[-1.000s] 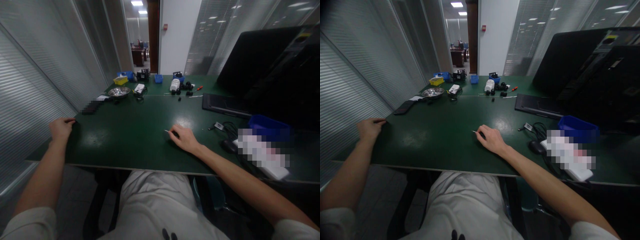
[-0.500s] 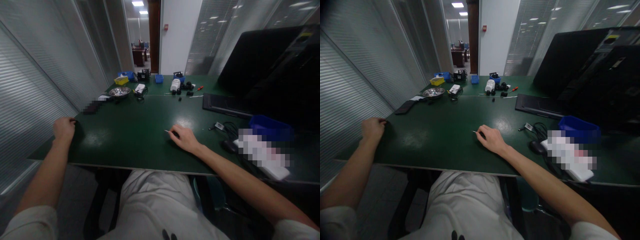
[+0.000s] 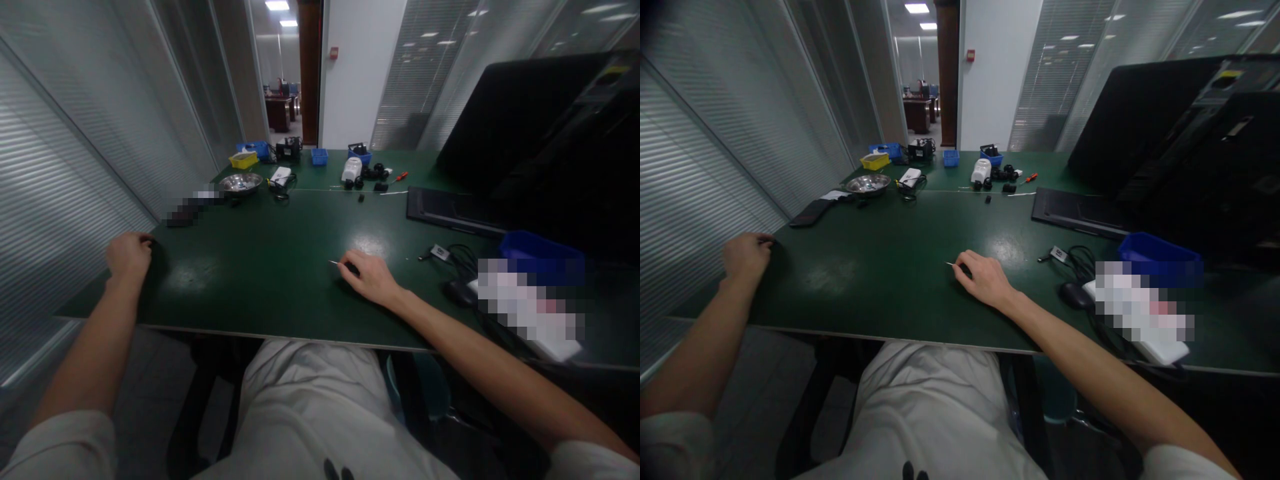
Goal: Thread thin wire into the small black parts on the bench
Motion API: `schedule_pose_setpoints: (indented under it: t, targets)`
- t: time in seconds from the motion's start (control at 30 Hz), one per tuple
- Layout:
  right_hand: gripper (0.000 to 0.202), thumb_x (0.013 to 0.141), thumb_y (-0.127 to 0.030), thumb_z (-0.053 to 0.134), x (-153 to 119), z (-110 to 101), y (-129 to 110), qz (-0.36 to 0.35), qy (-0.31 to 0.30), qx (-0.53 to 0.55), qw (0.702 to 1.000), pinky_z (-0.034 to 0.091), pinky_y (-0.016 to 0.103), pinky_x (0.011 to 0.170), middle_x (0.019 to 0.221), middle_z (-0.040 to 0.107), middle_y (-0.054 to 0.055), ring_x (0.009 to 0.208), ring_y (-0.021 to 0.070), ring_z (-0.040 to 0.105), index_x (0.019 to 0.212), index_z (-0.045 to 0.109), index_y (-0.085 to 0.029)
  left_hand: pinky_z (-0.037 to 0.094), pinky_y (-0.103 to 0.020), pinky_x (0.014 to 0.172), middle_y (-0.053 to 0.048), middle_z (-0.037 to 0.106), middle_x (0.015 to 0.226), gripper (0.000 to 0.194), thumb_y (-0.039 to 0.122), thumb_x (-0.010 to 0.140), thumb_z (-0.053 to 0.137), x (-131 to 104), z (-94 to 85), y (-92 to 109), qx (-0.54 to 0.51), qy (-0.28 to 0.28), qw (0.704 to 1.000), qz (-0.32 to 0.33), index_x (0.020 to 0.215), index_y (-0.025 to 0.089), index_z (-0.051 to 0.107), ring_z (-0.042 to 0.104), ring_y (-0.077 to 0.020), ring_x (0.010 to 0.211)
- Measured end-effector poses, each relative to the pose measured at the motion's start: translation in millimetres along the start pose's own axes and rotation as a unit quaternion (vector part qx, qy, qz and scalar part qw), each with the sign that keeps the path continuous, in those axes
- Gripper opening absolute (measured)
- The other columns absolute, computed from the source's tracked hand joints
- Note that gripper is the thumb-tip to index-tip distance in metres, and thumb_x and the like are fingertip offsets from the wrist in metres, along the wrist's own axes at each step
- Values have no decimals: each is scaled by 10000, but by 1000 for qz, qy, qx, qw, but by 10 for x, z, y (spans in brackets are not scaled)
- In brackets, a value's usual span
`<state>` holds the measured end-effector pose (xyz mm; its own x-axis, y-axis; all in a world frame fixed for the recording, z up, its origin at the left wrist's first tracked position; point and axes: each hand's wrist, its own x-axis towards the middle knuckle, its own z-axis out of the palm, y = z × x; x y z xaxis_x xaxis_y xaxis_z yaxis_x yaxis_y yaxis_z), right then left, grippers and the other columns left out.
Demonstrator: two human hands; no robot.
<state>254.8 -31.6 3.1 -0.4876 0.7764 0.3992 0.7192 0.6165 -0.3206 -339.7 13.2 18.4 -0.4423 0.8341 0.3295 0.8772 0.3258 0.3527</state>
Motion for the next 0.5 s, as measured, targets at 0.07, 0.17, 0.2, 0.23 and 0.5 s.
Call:
schedule_pose_setpoints:
  t: [0.07, 0.17, 0.2, 0.23, 0.5]
  targets:
    - [238, 1041, -381, 481, 0, -3, 3, -2, -1, 2, 1000, 345, 286, 638, 922, 672, 37, 719, 156, 576, 964, 631, -214, 239, -242, 683, -24, 562, 694, 262, 208, 896, 612, 19, 28, -36, 67, 12, 998, 14, 1072, 94, 768, 326, -174, 641]
    - [232, 1038, -378, 486, -1, -10, 0, -4, 0, 3, 1000, 349, 287, 641, 924, 672, 39, 723, 159, 577, 964, 633, -214, 243, -241, 681, -47, 608, 795, 292, 219, 909, 605, 30, 50, -69, 123, 18, 991, 50, 1110, 79, 766, 349, -169, 670]
    - [230, 1037, -376, 488, -1, -11, -2, -3, 0, 4, 1000, 350, 287, 641, 926, 672, 40, 721, 158, 575, 965, 634, -213, 241, -240, 682, -51, 611, 805, 298, 220, 910, 609, 28, 50, -71, 127, 18, 990, 55, 1116, 70, 763, 345, -166, 674]
    - [229, 1037, -374, 489, -1, -12, -5, -2, 0, 4, 1000, 349, 287, 641, 926, 672, 40, 719, 158, 574, 965, 634, -213, 239, -240, 684, -53, 609, 804, 304, 224, 912, 612, 25, 48, -69, 126, 16, 990, 56, 1123, 63, 760, 337, -164, 674]
    - [224, 1038, -372, 489, -1, 2, 5, 3, -6, -4, 1000, 340, 286, 642, 938, 674, 36, 735, 157, 580, 971, 631, -212, 233, -233, 678, -62, 616, 758, 345, 262, 940, 580, 11, 44, -48, 143, 12, 989, 31, 1160, 63, 757, 314, -173, 648]
